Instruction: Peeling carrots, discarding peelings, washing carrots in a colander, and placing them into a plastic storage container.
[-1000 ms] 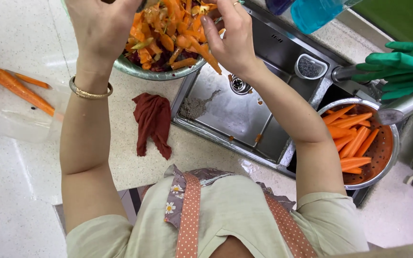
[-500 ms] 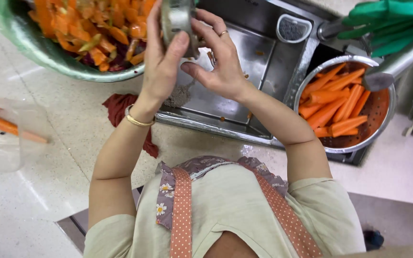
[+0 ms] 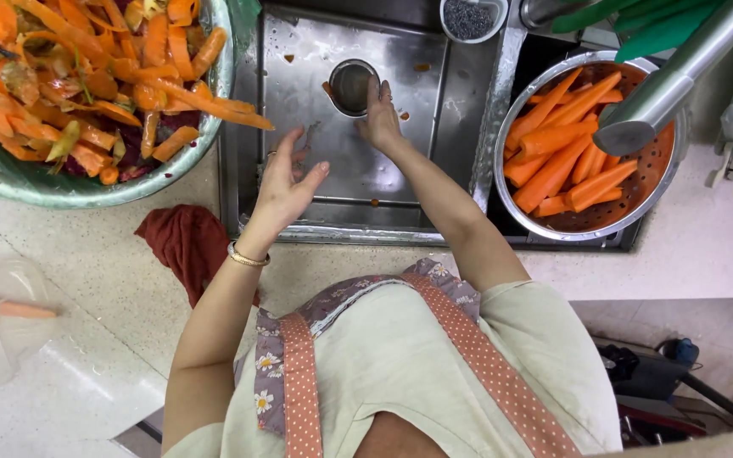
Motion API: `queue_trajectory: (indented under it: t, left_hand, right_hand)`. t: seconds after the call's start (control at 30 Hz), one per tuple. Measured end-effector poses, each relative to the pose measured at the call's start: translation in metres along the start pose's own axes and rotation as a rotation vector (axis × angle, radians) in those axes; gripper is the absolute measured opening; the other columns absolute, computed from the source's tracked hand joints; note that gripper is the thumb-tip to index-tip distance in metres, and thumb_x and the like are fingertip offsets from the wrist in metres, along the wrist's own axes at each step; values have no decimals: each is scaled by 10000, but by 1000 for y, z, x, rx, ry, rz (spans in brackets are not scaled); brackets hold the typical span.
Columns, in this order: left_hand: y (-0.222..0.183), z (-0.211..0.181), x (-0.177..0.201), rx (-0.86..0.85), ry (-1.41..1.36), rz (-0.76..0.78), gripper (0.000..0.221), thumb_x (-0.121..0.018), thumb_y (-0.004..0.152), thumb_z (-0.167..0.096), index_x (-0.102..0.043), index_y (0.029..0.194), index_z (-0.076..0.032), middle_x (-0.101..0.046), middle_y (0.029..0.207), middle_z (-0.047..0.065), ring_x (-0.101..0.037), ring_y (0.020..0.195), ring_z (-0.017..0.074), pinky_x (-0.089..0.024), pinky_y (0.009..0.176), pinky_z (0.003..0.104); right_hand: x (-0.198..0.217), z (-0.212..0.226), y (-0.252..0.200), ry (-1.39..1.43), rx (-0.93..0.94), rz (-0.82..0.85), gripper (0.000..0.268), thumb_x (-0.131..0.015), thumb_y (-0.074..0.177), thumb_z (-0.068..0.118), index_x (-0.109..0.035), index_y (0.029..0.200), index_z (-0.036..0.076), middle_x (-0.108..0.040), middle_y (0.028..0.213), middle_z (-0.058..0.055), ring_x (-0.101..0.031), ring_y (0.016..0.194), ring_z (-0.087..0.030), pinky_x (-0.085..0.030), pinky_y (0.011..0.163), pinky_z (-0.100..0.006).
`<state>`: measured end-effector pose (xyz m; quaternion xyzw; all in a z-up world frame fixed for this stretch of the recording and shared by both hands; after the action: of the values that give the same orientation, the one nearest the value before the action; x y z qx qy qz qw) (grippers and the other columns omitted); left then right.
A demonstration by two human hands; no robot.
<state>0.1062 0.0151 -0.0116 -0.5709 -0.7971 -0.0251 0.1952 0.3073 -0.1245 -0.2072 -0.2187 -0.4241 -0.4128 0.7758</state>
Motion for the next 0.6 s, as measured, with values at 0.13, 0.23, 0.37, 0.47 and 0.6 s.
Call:
queue_trajectory:
  t: [0.13,0.23,0.37,0.47,0.6]
  left_hand:
    - [8,43,-6,308,-76,83,786,-740,895,-235,-358,1555,-43,-581,1344,192,-720,1026,268,-585,837,320]
    - [27,38,-12,8,-34,60,645,-740,948,-188,-444,1480,26,-556,1405,210,-679,1081,249,-607,837,331]
    - [58,4,-49,-19,-1,169,539,-734,960,-199,-529,1417,-1,-621,1350,179,-689,1047,213,-601,839,335]
    - [85,-30,-97,-42,-28,222,494,-727,950,-198,-566,1383,-21,-664,1282,153,-716,985,184,-602,819,323]
    - [124,-72,-179,104,-304,236,362,-661,986,-216,-652,1305,-44,-755,1148,74,-759,930,131,-588,749,278]
  right_hand:
    - [33,5,7,-36,-129,210,903,-900,661,175,-484,1430,-53,-380,1492,-384,-476,1266,-551,-437,986,-523]
    - [103,7,10,146,-114,308,467,-779,907,251,-655,1308,45,-591,1385,-251,-641,1191,-374,-539,1007,-436]
    - [224,-29,6,774,-266,462,390,-679,1016,257,-642,1325,22,-714,1195,-148,-732,1055,-219,-624,891,-335]
    - [284,-169,18,1183,-151,407,313,-665,1046,265,-649,1241,21,-727,1196,-139,-747,1106,-229,-632,974,-336]
    - [388,-185,11,1057,-119,-58,205,-725,1024,142,-657,1174,19,-715,1058,-119,-737,955,-242,-639,829,-383]
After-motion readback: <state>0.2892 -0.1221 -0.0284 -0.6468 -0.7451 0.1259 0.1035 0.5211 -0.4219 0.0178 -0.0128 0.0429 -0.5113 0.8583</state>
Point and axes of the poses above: each hand's wrist, its own y-axis towards the middle knuckle, its own x-axis out of the back of the hand, z = x × y, the point moved 8 cm from there along y, towards the middle knuckle
